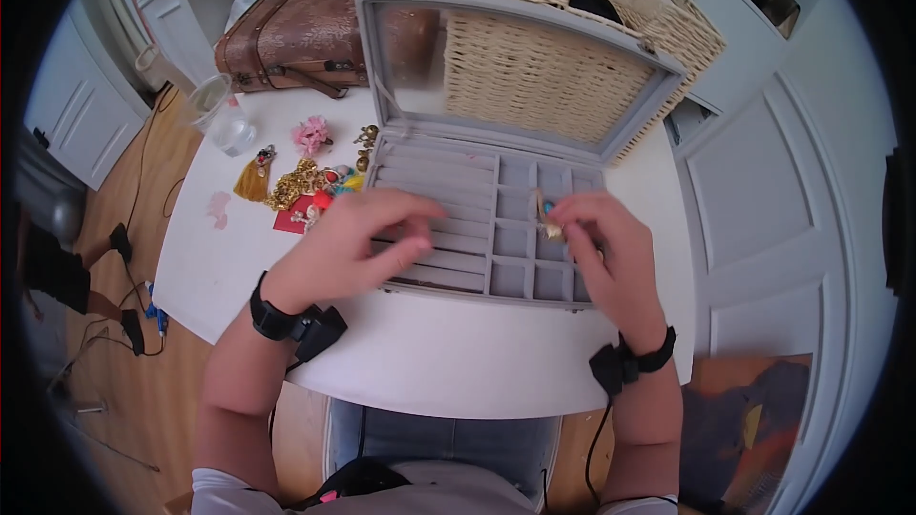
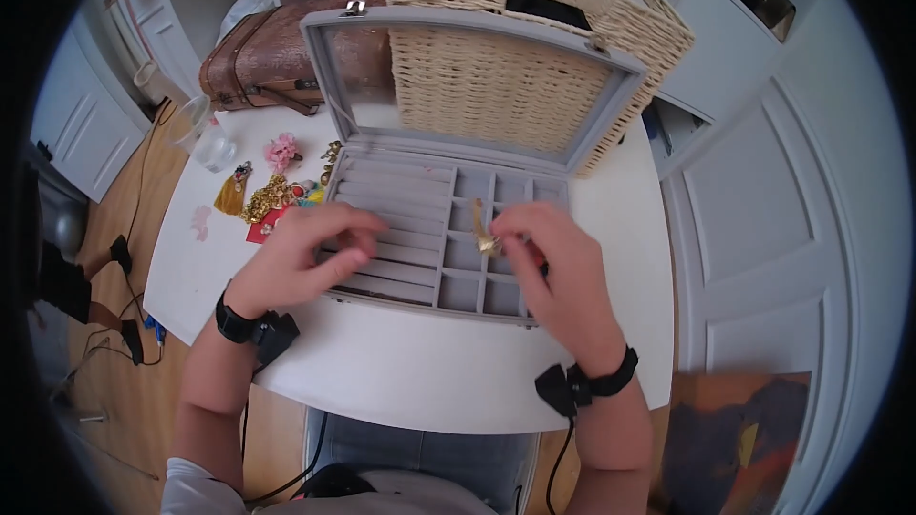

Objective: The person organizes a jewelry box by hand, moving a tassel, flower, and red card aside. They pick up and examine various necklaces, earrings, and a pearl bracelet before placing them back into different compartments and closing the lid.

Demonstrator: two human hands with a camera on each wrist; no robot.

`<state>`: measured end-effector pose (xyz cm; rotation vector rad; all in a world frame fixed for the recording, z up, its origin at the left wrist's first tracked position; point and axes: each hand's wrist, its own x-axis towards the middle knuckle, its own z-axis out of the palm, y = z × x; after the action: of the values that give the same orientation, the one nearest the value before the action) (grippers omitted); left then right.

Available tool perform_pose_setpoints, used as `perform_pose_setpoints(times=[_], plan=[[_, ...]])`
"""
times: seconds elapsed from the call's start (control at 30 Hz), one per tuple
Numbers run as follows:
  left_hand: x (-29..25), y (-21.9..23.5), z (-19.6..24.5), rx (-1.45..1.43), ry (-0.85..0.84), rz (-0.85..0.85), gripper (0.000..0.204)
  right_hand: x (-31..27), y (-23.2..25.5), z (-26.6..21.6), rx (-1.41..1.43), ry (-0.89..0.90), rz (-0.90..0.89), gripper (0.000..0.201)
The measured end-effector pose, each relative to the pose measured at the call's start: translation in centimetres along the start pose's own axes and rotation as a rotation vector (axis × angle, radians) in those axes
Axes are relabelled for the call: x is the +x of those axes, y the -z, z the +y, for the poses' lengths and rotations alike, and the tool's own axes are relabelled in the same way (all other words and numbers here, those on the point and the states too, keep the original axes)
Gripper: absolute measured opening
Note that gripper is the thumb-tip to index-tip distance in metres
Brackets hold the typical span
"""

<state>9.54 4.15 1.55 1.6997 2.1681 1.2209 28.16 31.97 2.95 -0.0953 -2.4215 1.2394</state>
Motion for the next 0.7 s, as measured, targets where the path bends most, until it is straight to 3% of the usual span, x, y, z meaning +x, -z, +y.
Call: perform_pose_setpoints(times=[0.07,0.1,0.2,0.33,0.4,0.57,0.63,0.67,0.7], plan=[[-0.3,-1.5,0.6,-0.442,0.103,-0.058,0.043,-0.2,-1.2,-0.2,0.109,0.069,-0.075,0.019],[-0.4,-1.9,0.5,-0.46,0.084,-0.153,0.064,-0.5,-1.9,-0.2,0.217,0.123,-0.143,0.021],[-0.5,-3.2,2.1,-0.564,0.085,-0.223,0.069,-1.0,-3.1,-0.7,0.315,0.053,-0.25,0.027],[-0.6,-3.9,2.2,-0.553,0.184,-0.249,0.045,-1.7,-4.9,-1.0,0.452,-0.043,-0.265,0.029],[-0.7,-3.6,2.0,-0.558,0.192,-0.228,0.037,-2.0,-5.6,-0.9,0.677,-0.108,-0.226,0.028],[-0.6,-2.1,0.8,-0.563,0.229,-0.19,0.025,-1.2,-4.6,-1.7,0.429,0.075,-0.228,0.025],[-0.5,-1.0,-1.5,-0.452,0.295,-0.03,0.02,-0.7,-3.6,-1.9,0.309,0.122,-0.217,0.024],[-0.4,0.0,-2.7,-0.47,0.33,0.145,0.017,-0.3,-2.6,-1.5,0.102,0.145,-0.103,0.023],[-0.5,1.1,-3.2,-0.54,0.34,0.442,0.015,0.0,-1.6,-0.9,-0.104,0.161,0.008,0.023]])
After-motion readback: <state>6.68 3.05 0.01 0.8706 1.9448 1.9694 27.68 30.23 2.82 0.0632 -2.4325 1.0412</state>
